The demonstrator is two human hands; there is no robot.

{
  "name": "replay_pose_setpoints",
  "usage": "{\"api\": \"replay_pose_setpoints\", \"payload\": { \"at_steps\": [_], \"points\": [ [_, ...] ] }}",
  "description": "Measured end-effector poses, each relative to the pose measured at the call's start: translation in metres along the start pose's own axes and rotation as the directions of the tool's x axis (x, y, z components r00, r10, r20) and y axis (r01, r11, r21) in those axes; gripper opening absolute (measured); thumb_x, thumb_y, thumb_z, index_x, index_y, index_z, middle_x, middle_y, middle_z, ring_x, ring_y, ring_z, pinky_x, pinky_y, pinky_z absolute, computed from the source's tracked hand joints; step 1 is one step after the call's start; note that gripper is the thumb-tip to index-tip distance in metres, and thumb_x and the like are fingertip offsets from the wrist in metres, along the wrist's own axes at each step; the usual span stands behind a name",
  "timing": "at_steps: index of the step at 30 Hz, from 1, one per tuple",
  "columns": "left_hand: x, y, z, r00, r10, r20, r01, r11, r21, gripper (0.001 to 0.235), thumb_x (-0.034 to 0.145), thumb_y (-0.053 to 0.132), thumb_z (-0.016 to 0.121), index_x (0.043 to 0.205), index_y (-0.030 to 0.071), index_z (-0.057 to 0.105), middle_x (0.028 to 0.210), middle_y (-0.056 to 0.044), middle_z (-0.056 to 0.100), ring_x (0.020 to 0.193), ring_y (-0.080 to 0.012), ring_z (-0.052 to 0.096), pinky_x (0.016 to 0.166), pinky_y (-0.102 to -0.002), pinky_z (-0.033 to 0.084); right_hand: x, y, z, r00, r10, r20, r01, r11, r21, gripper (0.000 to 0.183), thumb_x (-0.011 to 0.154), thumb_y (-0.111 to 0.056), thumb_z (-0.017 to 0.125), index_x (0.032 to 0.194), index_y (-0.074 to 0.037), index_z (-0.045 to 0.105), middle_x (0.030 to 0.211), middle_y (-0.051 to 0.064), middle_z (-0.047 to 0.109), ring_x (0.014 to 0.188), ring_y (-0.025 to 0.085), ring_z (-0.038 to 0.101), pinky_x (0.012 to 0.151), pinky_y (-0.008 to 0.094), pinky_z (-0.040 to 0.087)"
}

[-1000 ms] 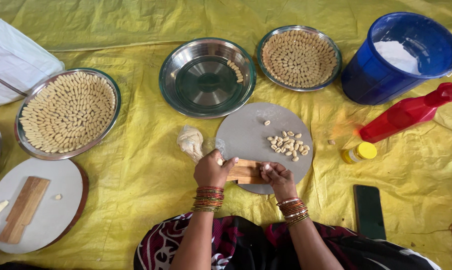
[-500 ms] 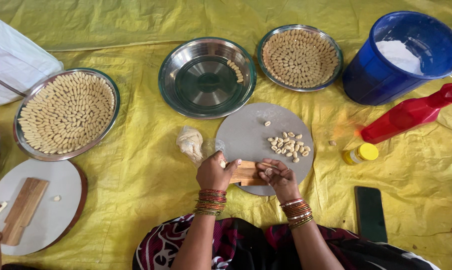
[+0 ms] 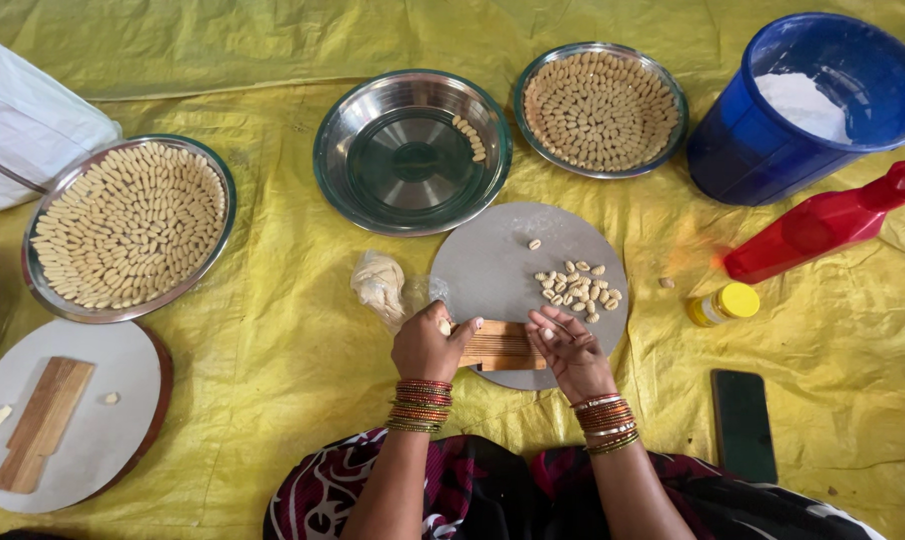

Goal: The person sits on a yellow tarp and repeatedly takes small pieces of dough, presses them against a wooden ridged tool to create grooves, and places the shaped pieces onto a metal tray. Another person works alongside using a similar method.

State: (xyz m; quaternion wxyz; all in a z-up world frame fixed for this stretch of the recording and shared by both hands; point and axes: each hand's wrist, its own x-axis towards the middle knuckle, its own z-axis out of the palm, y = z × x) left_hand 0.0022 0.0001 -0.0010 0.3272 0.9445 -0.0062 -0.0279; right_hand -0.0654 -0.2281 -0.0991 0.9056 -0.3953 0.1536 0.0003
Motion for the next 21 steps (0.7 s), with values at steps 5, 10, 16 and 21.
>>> {"api": "replay_pose_setpoints", "payload": {
  "at_steps": [5, 10, 16, 21],
  "points": [
    [-0.001, 0.0, 0.001, 1.0, -0.006, 0.017, 0.006, 1.0, -0.003, 0.051, 0.074, 0.054, 0.083, 0.084, 0.007, 0.068, 0.079, -0.011, 0.073, 0.072, -0.0294, 0.071, 0.063, -0.045, 0.054, 0.004, 0.009, -0.012, 0.999, -0.017, -0.029, 0.014, 0.997, -0.082, 0.021, 0.093, 0.005, 0.061, 0.113, 0.0, 0.066, 0.119, 0.013, 0.071, 0.111, 0.024, 0.07, 0.097, 0.032, 0.059],
    [-0.002, 0.002, 0.001, 1.0, -0.005, 0.02, 0.005, 1.0, -0.001, 0.05, 0.074, 0.054, 0.083, 0.082, 0.007, 0.066, 0.078, -0.01, 0.073, 0.071, -0.0283, 0.071, 0.062, -0.045, 0.054, 0.004, 0.011, -0.014, 0.992, -0.044, -0.122, 0.016, 0.975, -0.22, 0.009, 0.092, -0.002, 0.068, 0.099, -0.001, 0.073, 0.092, 0.011, 0.077, 0.085, 0.02, 0.073, 0.077, 0.031, 0.064],
    [-0.004, 0.001, 0.002, 1.0, 0.021, -0.023, -0.022, 0.999, -0.027, 0.05, 0.073, 0.052, 0.084, 0.079, 0.007, 0.065, 0.078, -0.01, 0.072, 0.07, -0.0298, 0.07, 0.061, -0.045, 0.053, 0.001, 0.005, -0.005, 0.974, 0.016, -0.224, -0.065, 0.975, -0.213, 0.029, 0.102, -0.021, 0.061, 0.102, 0.005, 0.074, 0.086, 0.015, 0.077, 0.075, 0.02, 0.071, 0.069, 0.028, 0.061],
    [-0.003, 0.0, 0.002, 1.0, 0.015, -0.02, -0.015, 0.999, -0.034, 0.05, 0.073, 0.052, 0.084, 0.08, 0.007, 0.065, 0.077, -0.01, 0.072, 0.069, -0.0296, 0.07, 0.061, -0.045, 0.053, 0.0, 0.003, 0.002, 0.994, -0.034, -0.108, -0.002, 0.947, -0.322, 0.018, 0.09, -0.011, 0.069, 0.104, 0.0, 0.072, 0.091, 0.007, 0.077, 0.081, 0.014, 0.071, 0.076, 0.027, 0.062]
  ]
}}
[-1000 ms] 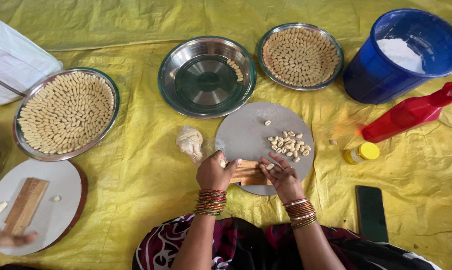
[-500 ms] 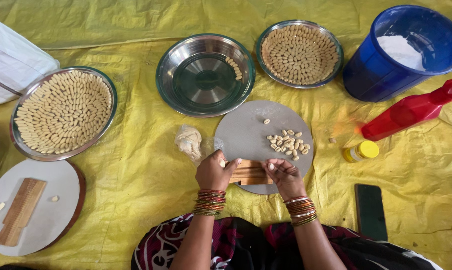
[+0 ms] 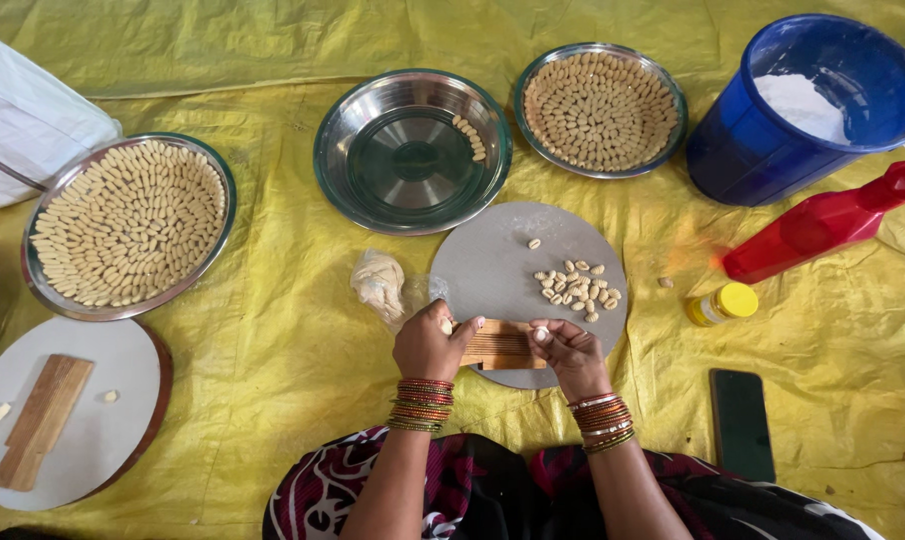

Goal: The person sits on a yellow tarp and repeatedly takes small pieces of dough, presses them against a wooden ridged tool to create grooves, and places the shaped pieces onto a metal tray. Another person works alongside using a similar method.

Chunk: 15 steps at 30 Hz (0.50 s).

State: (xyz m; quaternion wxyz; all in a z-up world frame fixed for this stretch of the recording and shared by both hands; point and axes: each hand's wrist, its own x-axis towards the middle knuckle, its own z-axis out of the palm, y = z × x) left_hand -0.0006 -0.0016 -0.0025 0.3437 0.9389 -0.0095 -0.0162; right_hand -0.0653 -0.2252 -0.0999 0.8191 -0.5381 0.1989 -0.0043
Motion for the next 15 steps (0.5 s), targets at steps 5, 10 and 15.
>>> {"api": "replay_pose_setpoints", "payload": {
  "at_steps": [5, 10, 15],
  "points": [
    [0.0, 0.0, 0.001, 1.0, -0.003, 0.014, 0.003, 1.0, 0.01, 0.05, 0.073, 0.052, 0.084, 0.078, 0.007, 0.064, 0.076, -0.01, 0.072, 0.068, -0.029, 0.07, 0.06, -0.045, 0.052, -0.001, 0.007, -0.002, 1.0, -0.003, -0.019, 0.002, 0.997, -0.078, 0.026, 0.1, -0.021, 0.067, 0.102, 0.004, 0.075, 0.082, 0.007, 0.072, 0.069, 0.013, 0.063, 0.067, 0.028, 0.056],
    [-0.001, 0.001, -0.001, 1.0, 0.02, 0.002, -0.02, 1.0, 0.004, 0.048, 0.073, 0.05, 0.085, 0.076, 0.007, 0.064, 0.076, -0.011, 0.071, 0.068, -0.0291, 0.07, 0.059, -0.044, 0.052, -0.002, 0.004, 0.001, 1.0, 0.009, -0.026, -0.012, 0.991, -0.137, 0.026, 0.098, -0.021, 0.065, 0.103, 0.001, 0.077, 0.082, 0.003, 0.07, 0.071, 0.01, 0.064, 0.073, 0.026, 0.06],
    [-0.004, 0.006, 0.0, 0.999, 0.026, 0.023, -0.025, 1.0, -0.014, 0.045, 0.076, 0.046, 0.083, 0.074, 0.007, 0.061, 0.074, -0.011, 0.069, 0.065, -0.0279, 0.068, 0.059, -0.043, 0.051, -0.01, -0.003, 0.016, 1.0, 0.017, 0.015, -0.013, 0.973, -0.231, 0.019, 0.092, -0.012, 0.07, 0.104, 0.002, 0.073, 0.088, 0.006, 0.077, 0.075, 0.013, 0.07, 0.075, 0.03, 0.061]
  ]
}}
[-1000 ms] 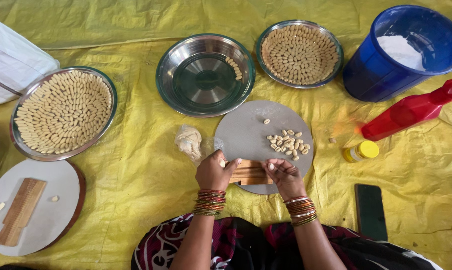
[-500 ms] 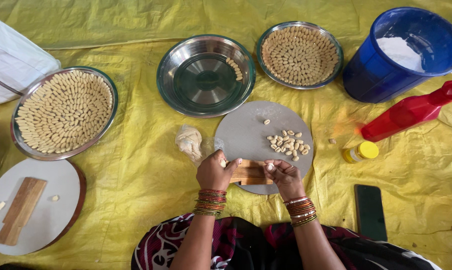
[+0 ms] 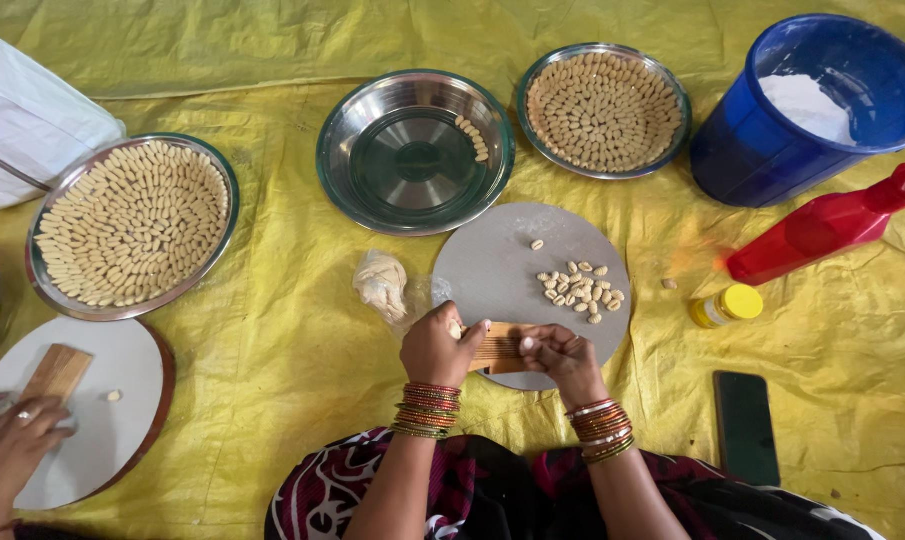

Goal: The person sits on a yellow tarp and repeatedly takes small pieces of dough, presses them against a wooden ridged tool to create grooves, and places the shaped pieces onto a metal tray. Another person works alongside using a similar method.

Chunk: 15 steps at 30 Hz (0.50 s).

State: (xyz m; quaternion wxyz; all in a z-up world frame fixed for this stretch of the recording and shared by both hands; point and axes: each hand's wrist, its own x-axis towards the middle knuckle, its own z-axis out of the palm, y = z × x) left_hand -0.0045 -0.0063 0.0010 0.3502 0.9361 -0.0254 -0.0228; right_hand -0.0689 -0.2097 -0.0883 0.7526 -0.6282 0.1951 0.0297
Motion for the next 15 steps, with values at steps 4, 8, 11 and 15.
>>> {"api": "replay_pose_setpoints", "payload": {
  "at_steps": [4, 8, 11, 15],
  "points": [
    [-0.003, 0.002, 0.002, 0.998, 0.047, -0.03, -0.047, 0.999, -0.005, 0.043, 0.076, 0.043, 0.082, 0.074, 0.007, 0.059, 0.072, -0.011, 0.067, 0.064, -0.0292, 0.066, 0.058, -0.044, 0.05, -0.012, -0.006, 0.015, 0.996, -0.021, 0.084, 0.022, 1.0, -0.014, 0.02, 0.09, -0.006, 0.074, 0.107, 0.004, 0.074, 0.093, 0.009, 0.078, 0.083, 0.015, 0.073, 0.082, 0.033, 0.063],
    [-0.003, 0.002, 0.003, 0.999, 0.038, -0.016, -0.038, 0.999, -0.003, 0.044, 0.077, 0.044, 0.08, 0.073, 0.006, 0.058, 0.071, -0.011, 0.066, 0.063, -0.0293, 0.066, 0.057, -0.044, 0.049, -0.019, -0.015, 0.023, 0.995, -0.037, 0.087, 0.035, 0.999, 0.02, 0.023, 0.089, -0.003, 0.072, 0.111, 0.003, 0.074, 0.098, 0.008, 0.079, 0.09, 0.015, 0.074, 0.086, 0.032, 0.061],
    [-0.003, 0.003, 0.004, 0.999, 0.035, -0.004, -0.035, 0.999, 0.004, 0.043, 0.078, 0.043, 0.08, 0.074, 0.007, 0.058, 0.07, -0.011, 0.066, 0.063, -0.029, 0.066, 0.057, -0.043, 0.049, -0.02, -0.015, 0.026, 0.996, -0.056, 0.072, 0.051, 0.996, 0.07, 0.023, 0.089, -0.002, 0.071, 0.111, 0.004, 0.073, 0.099, 0.009, 0.079, 0.09, 0.016, 0.074, 0.085, 0.031, 0.061],
    [-0.006, 0.002, 0.007, 0.997, 0.071, -0.039, -0.071, 0.997, 0.018, 0.043, 0.077, 0.043, 0.081, 0.074, 0.006, 0.058, 0.07, -0.011, 0.066, 0.063, -0.0295, 0.066, 0.056, -0.044, 0.049, -0.014, -0.006, 0.028, 0.996, -0.086, 0.03, 0.085, 0.996, 0.034, 0.019, 0.089, 0.0, 0.07, 0.108, 0.005, 0.072, 0.095, 0.011, 0.079, 0.086, 0.017, 0.076, 0.082, 0.032, 0.064]
  ]
}}
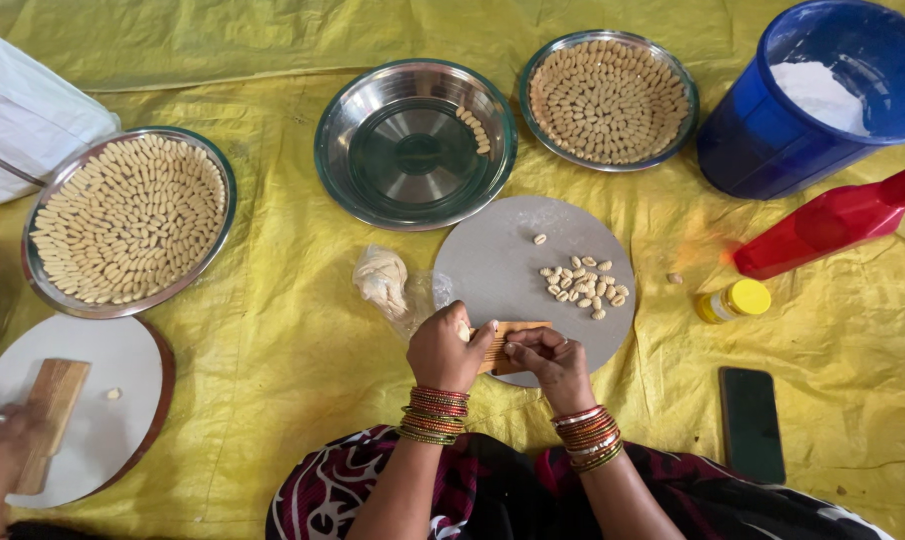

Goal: The person sits on a yellow tarp and repeatedly takes small pieces of dough, presses them against a wooden ridged tool to create grooves, and places the shaped pieces onto a metal tray. Another person works alongside using a similar method.

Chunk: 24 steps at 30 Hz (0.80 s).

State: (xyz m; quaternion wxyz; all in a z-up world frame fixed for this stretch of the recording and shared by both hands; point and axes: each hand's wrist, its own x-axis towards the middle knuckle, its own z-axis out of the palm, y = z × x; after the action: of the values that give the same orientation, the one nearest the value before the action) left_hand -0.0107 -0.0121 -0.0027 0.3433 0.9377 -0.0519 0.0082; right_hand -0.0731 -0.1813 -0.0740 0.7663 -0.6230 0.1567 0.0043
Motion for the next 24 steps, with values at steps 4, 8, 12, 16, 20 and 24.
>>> {"api": "replay_pose_setpoints", "payload": {
  "at_steps": [4, 8, 12, 16, 20, 24],
  "points": [
    [-0.001, -0.001, 0.002, 0.998, 0.042, -0.04, -0.042, 0.999, 0.011, 0.043, 0.077, 0.042, 0.082, 0.075, 0.007, 0.059, 0.069, -0.012, 0.066, 0.063, -0.0298, 0.065, 0.055, -0.044, 0.049, 0.004, 0.012, -0.004, 0.999, -0.041, -0.005, 0.041, 0.999, -0.009, 0.017, 0.09, 0.001, 0.071, 0.106, 0.004, 0.071, 0.093, 0.011, 0.077, 0.083, 0.015, 0.073, 0.081, 0.032, 0.063],
    [-0.001, -0.002, 0.002, 0.999, 0.032, -0.024, -0.032, 0.999, 0.008, 0.044, 0.076, 0.043, 0.082, 0.073, 0.007, 0.058, 0.069, -0.01, 0.066, 0.063, -0.0289, 0.065, 0.056, -0.044, 0.049, 0.006, 0.021, -0.011, 1.0, -0.025, -0.008, 0.025, 0.999, 0.024, 0.014, 0.089, 0.001, 0.071, 0.103, 0.004, 0.07, 0.092, 0.01, 0.076, 0.082, 0.015, 0.073, 0.079, 0.031, 0.063],
    [-0.002, -0.003, 0.002, 0.999, 0.033, -0.025, -0.032, 0.999, 0.02, 0.045, 0.076, 0.044, 0.083, 0.072, 0.007, 0.058, 0.069, -0.01, 0.065, 0.062, -0.0291, 0.064, 0.055, -0.044, 0.048, 0.009, 0.026, -0.019, 1.0, -0.019, -0.006, 0.019, 0.999, 0.049, 0.013, 0.09, 0.002, 0.07, 0.103, 0.003, 0.07, 0.093, 0.01, 0.076, 0.082, 0.015, 0.071, 0.079, 0.031, 0.061],
    [-0.001, -0.004, 0.002, 0.998, 0.048, -0.033, -0.047, 0.999, 0.024, 0.045, 0.076, 0.044, 0.083, 0.072, 0.007, 0.058, 0.069, -0.009, 0.065, 0.061, -0.0283, 0.064, 0.055, -0.043, 0.048, 0.011, 0.028, -0.024, 1.0, 0.006, -0.022, -0.005, 1.0, 0.027, 0.013, 0.089, 0.001, 0.07, 0.103, 0.002, 0.07, 0.093, 0.01, 0.077, 0.083, 0.016, 0.072, 0.079, 0.031, 0.062],
    [0.0, -0.005, 0.004, 0.998, 0.048, -0.033, -0.047, 0.999, 0.022, 0.045, 0.076, 0.043, 0.083, 0.071, 0.007, 0.058, 0.069, -0.009, 0.065, 0.061, -0.0278, 0.064, 0.056, -0.043, 0.049, 0.011, 0.03, -0.029, 0.998, 0.046, -0.031, -0.044, 0.998, 0.043, 0.012, 0.09, 0.0, 0.07, 0.102, 0.001, 0.07, 0.095, 0.01, 0.077, 0.085, 0.016, 0.073, 0.081, 0.032, 0.062],
    [0.0, -0.006, 0.005, 0.996, 0.075, -0.056, -0.073, 0.997, 0.024, 0.044, 0.075, 0.042, 0.084, 0.072, 0.007, 0.058, 0.069, -0.009, 0.066, 0.061, -0.0279, 0.064, 0.056, -0.043, 0.049, 0.014, 0.034, -0.036, 0.996, 0.081, -0.033, -0.078, 0.994, 0.07, 0.012, 0.09, 0.001, 0.07, 0.103, 0.001, 0.07, 0.096, 0.01, 0.077, 0.086, 0.016, 0.073, 0.083, 0.032, 0.061]
  ]
}}
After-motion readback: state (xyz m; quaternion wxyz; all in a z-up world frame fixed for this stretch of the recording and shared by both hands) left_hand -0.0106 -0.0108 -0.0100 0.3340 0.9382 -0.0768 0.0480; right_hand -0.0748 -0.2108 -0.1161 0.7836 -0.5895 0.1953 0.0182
